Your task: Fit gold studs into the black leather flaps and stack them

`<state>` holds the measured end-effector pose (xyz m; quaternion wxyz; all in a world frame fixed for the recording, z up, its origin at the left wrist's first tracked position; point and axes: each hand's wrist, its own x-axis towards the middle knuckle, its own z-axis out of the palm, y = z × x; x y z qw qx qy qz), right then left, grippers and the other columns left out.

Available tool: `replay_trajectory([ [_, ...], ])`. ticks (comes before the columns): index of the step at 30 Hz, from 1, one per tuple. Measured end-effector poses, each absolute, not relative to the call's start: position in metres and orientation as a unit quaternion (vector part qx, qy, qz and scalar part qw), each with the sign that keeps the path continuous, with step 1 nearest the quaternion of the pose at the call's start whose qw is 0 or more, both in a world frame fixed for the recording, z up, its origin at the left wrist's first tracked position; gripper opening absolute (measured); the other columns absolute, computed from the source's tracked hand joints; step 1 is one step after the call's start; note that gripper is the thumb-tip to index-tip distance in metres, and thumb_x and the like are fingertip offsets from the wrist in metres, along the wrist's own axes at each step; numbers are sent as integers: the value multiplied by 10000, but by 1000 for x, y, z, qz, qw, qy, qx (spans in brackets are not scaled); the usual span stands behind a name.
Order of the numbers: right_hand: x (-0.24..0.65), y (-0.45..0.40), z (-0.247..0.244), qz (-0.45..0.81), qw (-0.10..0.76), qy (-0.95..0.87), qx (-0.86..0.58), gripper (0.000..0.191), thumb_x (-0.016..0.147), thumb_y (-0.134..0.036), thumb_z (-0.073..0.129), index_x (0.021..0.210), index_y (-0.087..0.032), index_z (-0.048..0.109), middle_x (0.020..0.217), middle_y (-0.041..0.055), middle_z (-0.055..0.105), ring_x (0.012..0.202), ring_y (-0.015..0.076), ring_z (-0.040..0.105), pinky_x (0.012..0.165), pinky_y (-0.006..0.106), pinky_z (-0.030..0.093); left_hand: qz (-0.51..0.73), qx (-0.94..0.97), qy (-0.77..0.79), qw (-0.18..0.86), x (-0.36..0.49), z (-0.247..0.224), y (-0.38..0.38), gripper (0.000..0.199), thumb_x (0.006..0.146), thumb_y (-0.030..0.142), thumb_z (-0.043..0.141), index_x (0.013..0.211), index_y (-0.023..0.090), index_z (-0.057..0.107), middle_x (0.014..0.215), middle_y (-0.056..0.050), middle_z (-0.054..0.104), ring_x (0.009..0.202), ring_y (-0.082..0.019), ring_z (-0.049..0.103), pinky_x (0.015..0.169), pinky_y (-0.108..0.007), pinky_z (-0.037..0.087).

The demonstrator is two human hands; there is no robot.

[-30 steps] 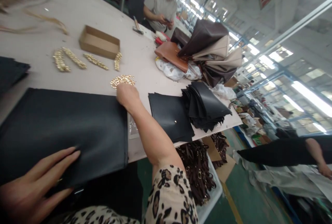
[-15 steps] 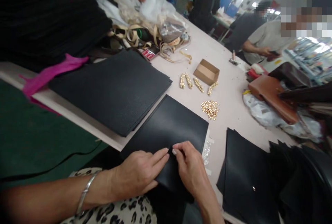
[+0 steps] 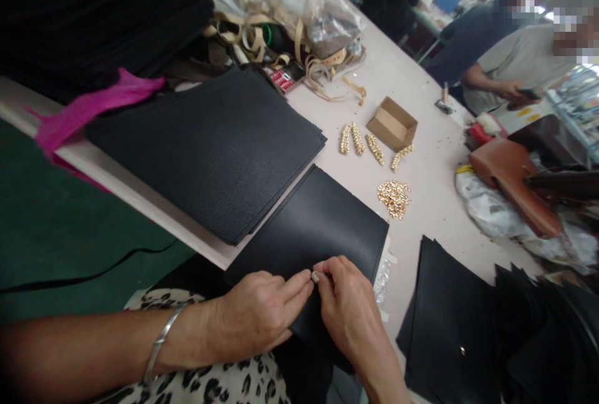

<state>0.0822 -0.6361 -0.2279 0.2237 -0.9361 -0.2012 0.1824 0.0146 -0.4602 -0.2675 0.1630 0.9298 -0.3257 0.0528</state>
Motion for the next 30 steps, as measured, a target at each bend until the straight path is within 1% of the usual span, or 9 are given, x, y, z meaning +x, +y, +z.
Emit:
replay_trajectory([
  [5, 92, -629, -221, 225, 187, -186, -938, 168, 929, -217, 531, 888, -225, 694, 848, 10, 715, 783, 185, 648, 692, 301, 426, 40, 924, -340, 171, 15, -266, -459, 388, 934, 184, 432, 1277, 49, 555, 1136, -108, 654, 720, -208, 656, 504, -347, 516],
  [7, 97, -626, -218, 246, 177, -171, -937, 162, 915, -216, 542, 862, -225, 695, 832, 10, 720, 781, 191, 652, 685, 305, 421, 38, 925, -335, 176, 15, -266, -459, 394, 940, 186, 427, 1288, 47, 550, 1165, -117, 655, 731, -211, 663, 511, -349, 521],
  [12, 104, -628, -211, 315, 208, -157, -912, 163, 918, -244, 538, 841, -231, 681, 801, -6, 702, 757, 176, 637, 670, 295, 419, 47, 925, -328, 186, 13, -270, -460, 389, 943, 188, 431, 1279, 52, 573, 1234, -137, 648, 714, -198, 661, 526, -338, 525],
  [16, 99, -632, -211, 299, 199, -162, -919, 183, 945, -285, 516, 847, -227, 659, 813, -9, 689, 729, 161, 606, 656, 289, 406, 74, 922, -333, 186, 13, -274, -461, 378, 951, 190, 430, 1260, 53, 598, 1215, -146, 656, 683, -189, 637, 489, -324, 493],
  [19, 95, -630, -214, 276, 183, -159, -930, 171, 939, -282, 524, 847, -229, 658, 818, -7, 698, 712, 163, 602, 657, 294, 405, 86, 923, -324, 190, 13, -276, -462, 390, 942, 188, 449, 1273, 40, 594, 1163, -140, 669, 649, -186, 614, 475, -330, 482],
  [21, 96, -627, -215, 272, 180, -151, -933, 157, 926, -276, 541, 845, -232, 669, 801, -6, 703, 700, 168, 610, 648, 297, 407, 85, 924, -320, 191, 13, -276, -462, 400, 940, 187, 450, 1283, 33, 586, 1169, -143, 669, 646, -188, 613, 482, -337, 488],
  [24, 102, -624, -214, 294, 183, -131, -929, 141, 902, -260, 568, 823, -230, 680, 746, -8, 700, 664, 172, 620, 613, 294, 409, 78, 924, -321, 190, 12, -275, -462, 399, 939, 187, 454, 1284, 35, 585, 1200, -147, 664, 663, -191, 626, 487, -337, 495],
  [27, 109, -622, -211, 323, 188, -139, -917, 135, 887, -228, 574, 803, -218, 680, 708, -3, 689, 642, 170, 621, 579, 280, 409, 60, 921, -330, 197, 12, -273, -460, 390, 922, 198, 499, 1270, 52, 593, 1206, -135, 666, 689, -196, 638, 487, -337, 496],
  [30, 111, -621, -206, 325, 183, -168, -912, 135, 882, -184, 564, 811, -205, 677, 754, 13, 696, 668, 162, 626, 595, 269, 419, 41, 922, -325, 206, 12, -273, -459, 395, 884, 199, 554, 1254, 71, 603, 1204, -119, 672, 688, -193, 639, 488, -340, 491],
])
